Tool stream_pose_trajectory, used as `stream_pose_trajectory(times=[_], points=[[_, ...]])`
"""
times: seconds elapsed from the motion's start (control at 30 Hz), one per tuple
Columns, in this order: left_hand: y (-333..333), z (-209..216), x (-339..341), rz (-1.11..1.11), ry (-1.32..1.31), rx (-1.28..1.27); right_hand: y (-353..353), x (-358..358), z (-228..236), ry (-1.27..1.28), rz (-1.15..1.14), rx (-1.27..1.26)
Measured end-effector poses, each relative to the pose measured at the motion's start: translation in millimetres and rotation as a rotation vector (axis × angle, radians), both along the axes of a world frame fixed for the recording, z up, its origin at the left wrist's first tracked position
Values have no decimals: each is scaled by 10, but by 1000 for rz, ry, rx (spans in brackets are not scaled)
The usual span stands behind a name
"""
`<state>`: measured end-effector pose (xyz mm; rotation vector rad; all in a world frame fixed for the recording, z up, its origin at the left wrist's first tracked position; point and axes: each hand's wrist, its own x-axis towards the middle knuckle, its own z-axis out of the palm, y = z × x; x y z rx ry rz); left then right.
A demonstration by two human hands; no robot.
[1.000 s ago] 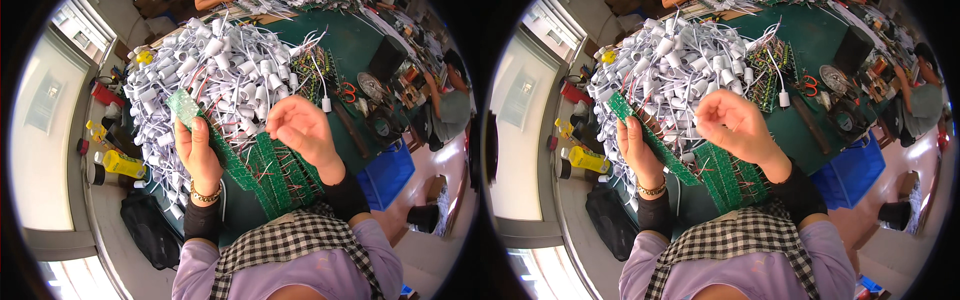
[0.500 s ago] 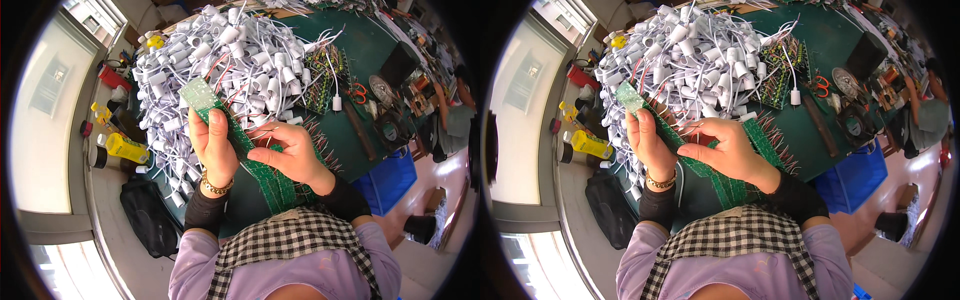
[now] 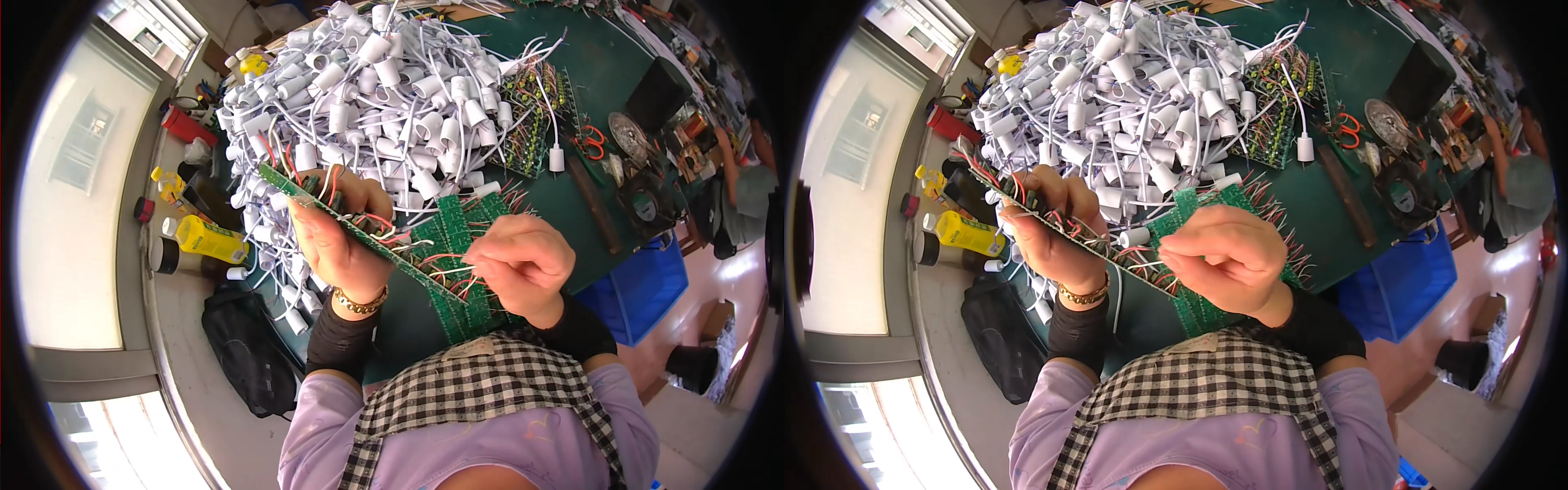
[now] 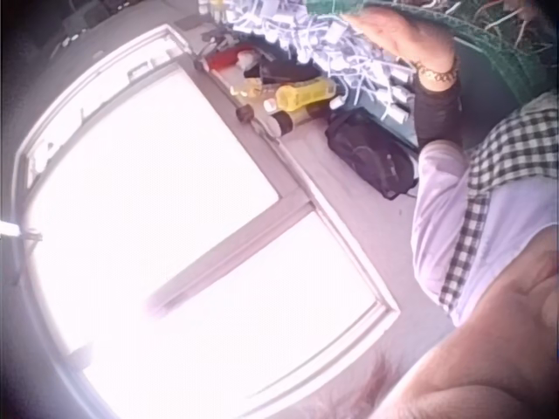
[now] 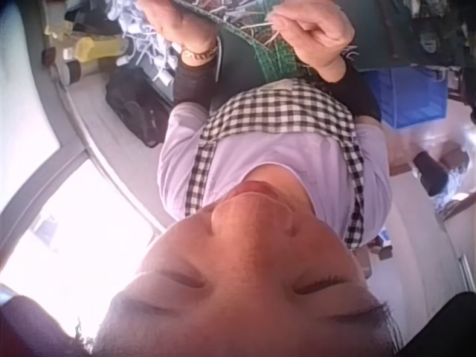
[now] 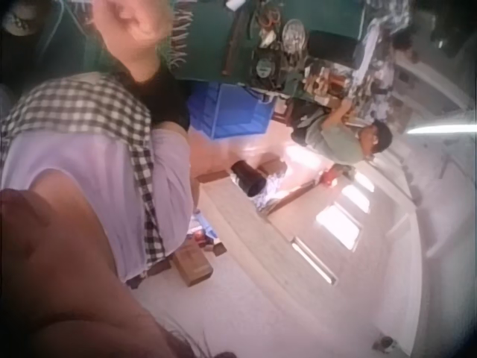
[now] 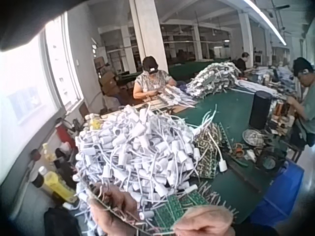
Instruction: The person assembles small circuit boards by hand, inserting wires and connectors into plastic casings.
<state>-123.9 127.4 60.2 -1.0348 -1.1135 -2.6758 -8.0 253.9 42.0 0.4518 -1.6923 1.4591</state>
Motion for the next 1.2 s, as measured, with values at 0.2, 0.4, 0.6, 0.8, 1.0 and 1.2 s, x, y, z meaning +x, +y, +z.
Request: stream_pose_trajectory(times=[0.2, 0.4, 0.6, 0.8, 1.0, 1.2], points=[[-30, 50, -187, -563, -93, 267, 145, -67, 189, -119, 258, -436], [55, -29, -224, -475, -11, 199, -158, -340, 221, -583, 504, -235], [117, -59, -290, -317, 84, 131, -131, -332, 279, -652, 456, -112], [97, -94, -304, -312, 154, 109, -126, -300, 232, -616, 270, 107], [32, -123, -376, -533, 167, 82, -217, -339, 153, -335, 135, 117], [55, -123, -369, -489, 227, 49, -291, -376, 149, -188, -77, 162]])
